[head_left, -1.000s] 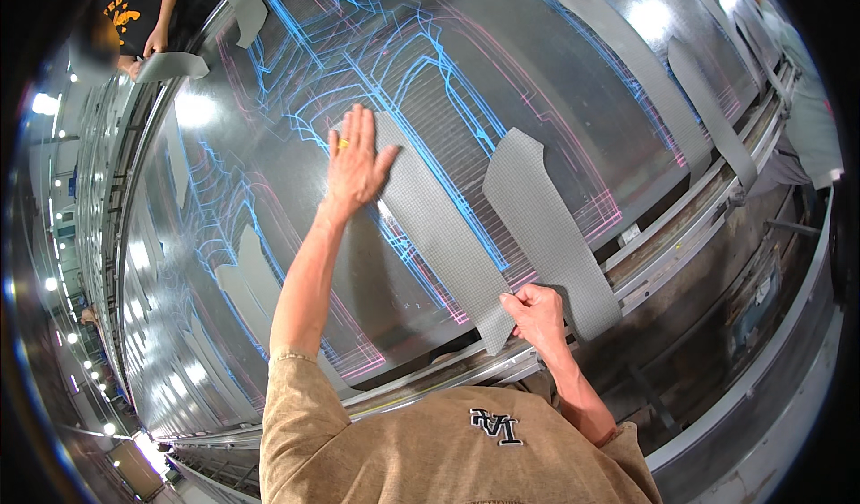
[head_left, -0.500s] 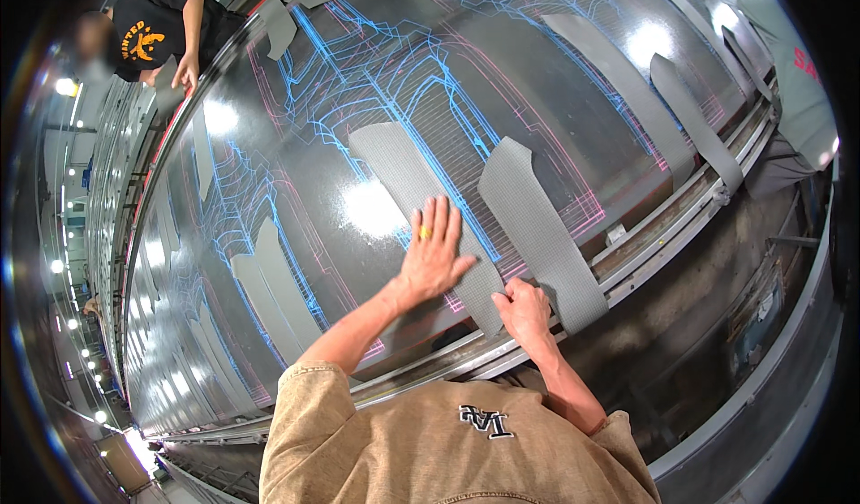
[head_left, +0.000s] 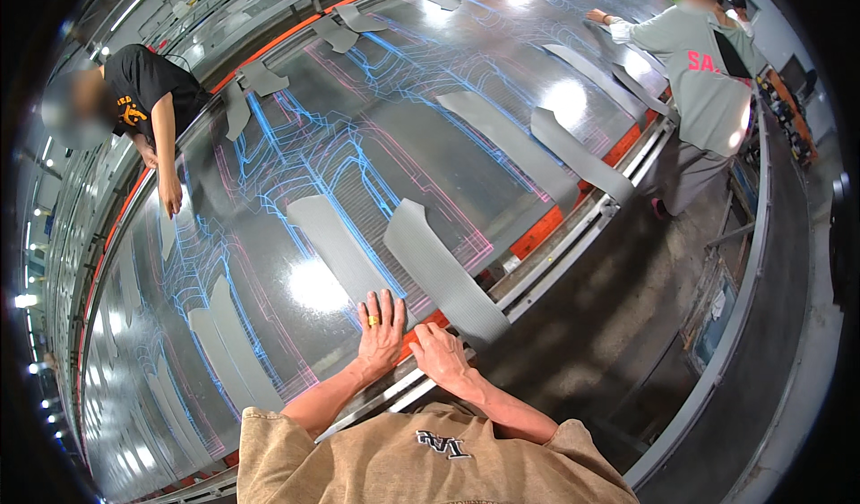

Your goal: The person applies gray textured strips to a large curved surface marked with blue and red lines, smoothing each piece by hand. The person then walks to a workbench, picks up a container with a white substance, and stirs it with a stick.

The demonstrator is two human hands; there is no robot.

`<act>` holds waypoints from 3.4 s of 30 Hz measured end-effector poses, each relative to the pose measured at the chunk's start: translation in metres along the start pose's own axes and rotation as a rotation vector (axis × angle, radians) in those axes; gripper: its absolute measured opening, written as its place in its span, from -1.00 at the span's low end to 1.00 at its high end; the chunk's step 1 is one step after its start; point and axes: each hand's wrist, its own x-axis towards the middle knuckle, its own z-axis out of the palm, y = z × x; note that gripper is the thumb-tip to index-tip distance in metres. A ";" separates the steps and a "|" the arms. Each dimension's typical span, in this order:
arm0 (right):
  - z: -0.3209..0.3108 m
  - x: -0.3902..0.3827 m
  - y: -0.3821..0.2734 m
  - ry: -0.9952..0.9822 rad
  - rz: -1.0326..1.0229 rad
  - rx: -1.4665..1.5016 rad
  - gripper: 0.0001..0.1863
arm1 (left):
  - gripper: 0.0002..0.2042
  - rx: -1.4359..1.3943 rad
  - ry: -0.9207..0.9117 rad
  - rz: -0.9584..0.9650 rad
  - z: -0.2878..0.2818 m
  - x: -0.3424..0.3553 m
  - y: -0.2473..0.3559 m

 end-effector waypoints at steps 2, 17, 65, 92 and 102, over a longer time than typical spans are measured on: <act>-0.014 -0.009 -0.005 0.013 0.016 0.003 -0.77 | -0.27 0.028 -0.035 -0.006 0.001 0.001 0.000; -0.074 -0.023 0.067 0.291 0.426 -0.214 -0.45 | -0.02 -0.284 -0.185 0.050 -0.020 -0.001 -0.008; -0.114 0.054 0.087 -0.416 0.570 0.910 -0.81 | -0.85 -1.394 -0.290 -0.480 -0.056 0.225 -0.190; -0.049 0.080 0.074 -0.137 0.716 0.943 -0.94 | -0.85 -0.829 -0.203 -0.193 -0.069 0.300 -0.290; -0.044 0.088 0.081 -0.169 0.726 0.895 -0.97 | -0.73 -0.831 -0.236 -0.385 -0.037 0.300 -0.300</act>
